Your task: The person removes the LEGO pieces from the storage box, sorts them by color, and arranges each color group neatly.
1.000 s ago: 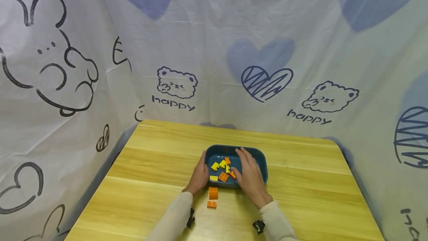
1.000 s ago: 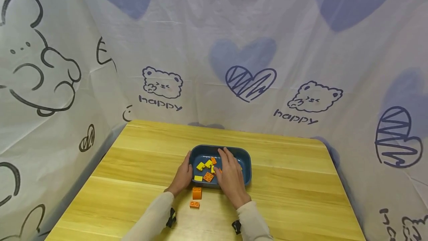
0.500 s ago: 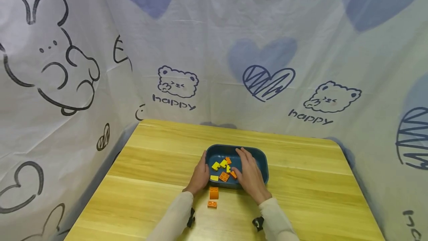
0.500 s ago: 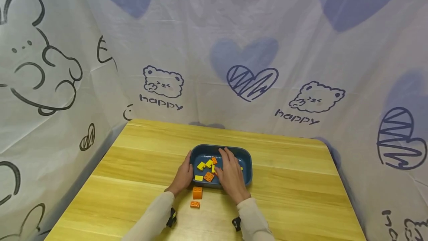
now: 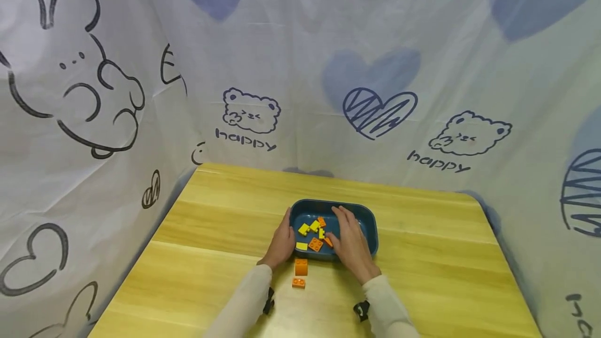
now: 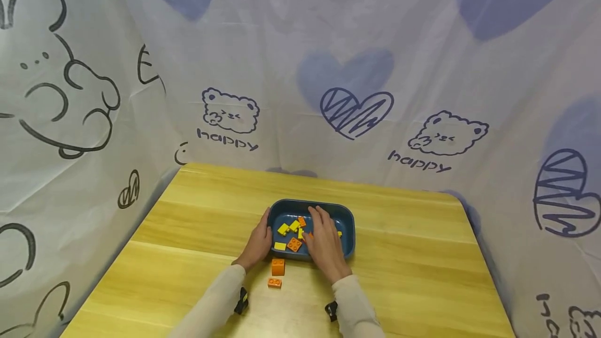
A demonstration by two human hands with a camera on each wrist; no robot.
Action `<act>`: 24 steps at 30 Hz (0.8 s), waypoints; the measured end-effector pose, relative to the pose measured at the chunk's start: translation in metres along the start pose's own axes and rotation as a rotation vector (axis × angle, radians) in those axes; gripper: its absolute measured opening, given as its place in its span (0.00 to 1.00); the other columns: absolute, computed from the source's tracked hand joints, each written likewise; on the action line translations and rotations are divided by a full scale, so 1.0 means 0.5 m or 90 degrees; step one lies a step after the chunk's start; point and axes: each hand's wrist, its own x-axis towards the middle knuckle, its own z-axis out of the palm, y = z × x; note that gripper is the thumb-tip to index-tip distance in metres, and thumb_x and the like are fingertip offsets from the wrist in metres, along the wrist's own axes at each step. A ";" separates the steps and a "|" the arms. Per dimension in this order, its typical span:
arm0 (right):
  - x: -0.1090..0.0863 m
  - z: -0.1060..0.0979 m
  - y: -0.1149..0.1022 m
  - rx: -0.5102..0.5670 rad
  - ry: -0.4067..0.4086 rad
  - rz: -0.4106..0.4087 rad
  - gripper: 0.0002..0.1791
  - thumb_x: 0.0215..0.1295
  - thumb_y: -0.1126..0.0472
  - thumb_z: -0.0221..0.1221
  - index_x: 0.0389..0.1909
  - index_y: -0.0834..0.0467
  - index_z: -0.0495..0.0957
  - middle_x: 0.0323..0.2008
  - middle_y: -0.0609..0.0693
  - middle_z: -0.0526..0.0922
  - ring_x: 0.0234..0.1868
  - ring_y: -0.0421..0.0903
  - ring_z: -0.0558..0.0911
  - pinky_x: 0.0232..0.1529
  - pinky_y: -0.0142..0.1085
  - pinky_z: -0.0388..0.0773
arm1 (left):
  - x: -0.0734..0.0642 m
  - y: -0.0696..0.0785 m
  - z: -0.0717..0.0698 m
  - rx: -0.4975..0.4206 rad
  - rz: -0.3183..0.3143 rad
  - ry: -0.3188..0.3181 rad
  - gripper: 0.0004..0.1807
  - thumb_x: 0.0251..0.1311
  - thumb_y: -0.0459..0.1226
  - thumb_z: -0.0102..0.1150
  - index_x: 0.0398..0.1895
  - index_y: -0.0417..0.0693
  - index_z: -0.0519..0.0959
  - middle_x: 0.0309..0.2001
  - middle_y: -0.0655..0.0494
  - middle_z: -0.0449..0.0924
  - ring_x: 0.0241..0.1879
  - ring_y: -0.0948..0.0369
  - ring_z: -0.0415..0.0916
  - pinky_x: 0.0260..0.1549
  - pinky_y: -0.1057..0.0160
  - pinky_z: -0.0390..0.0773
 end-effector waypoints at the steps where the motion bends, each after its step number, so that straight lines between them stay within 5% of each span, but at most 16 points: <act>1: 0.001 -0.001 0.001 0.000 0.002 0.000 0.39 0.59 0.66 0.75 0.71 0.66 0.70 0.69 0.68 0.71 0.65 0.65 0.75 0.63 0.60 0.75 | 0.001 0.001 -0.001 0.002 0.003 0.002 0.31 0.76 0.24 0.36 0.80 0.26 0.47 0.79 0.30 0.50 0.78 0.38 0.52 0.75 0.41 0.55; 18: -0.002 0.007 0.013 -0.010 0.006 -0.022 0.39 0.58 0.66 0.75 0.70 0.66 0.71 0.67 0.69 0.72 0.65 0.65 0.76 0.66 0.65 0.71 | -0.001 0.000 -0.004 0.003 -0.002 0.003 0.32 0.76 0.24 0.36 0.80 0.27 0.47 0.79 0.30 0.51 0.77 0.38 0.52 0.75 0.40 0.55; 24: 0.004 0.014 0.023 -0.006 -0.022 -0.005 0.39 0.59 0.67 0.75 0.71 0.64 0.70 0.69 0.70 0.69 0.64 0.67 0.75 0.61 0.62 0.77 | 0.000 0.001 0.001 0.000 0.010 0.009 0.31 0.76 0.24 0.35 0.80 0.26 0.47 0.79 0.29 0.51 0.77 0.37 0.53 0.75 0.40 0.55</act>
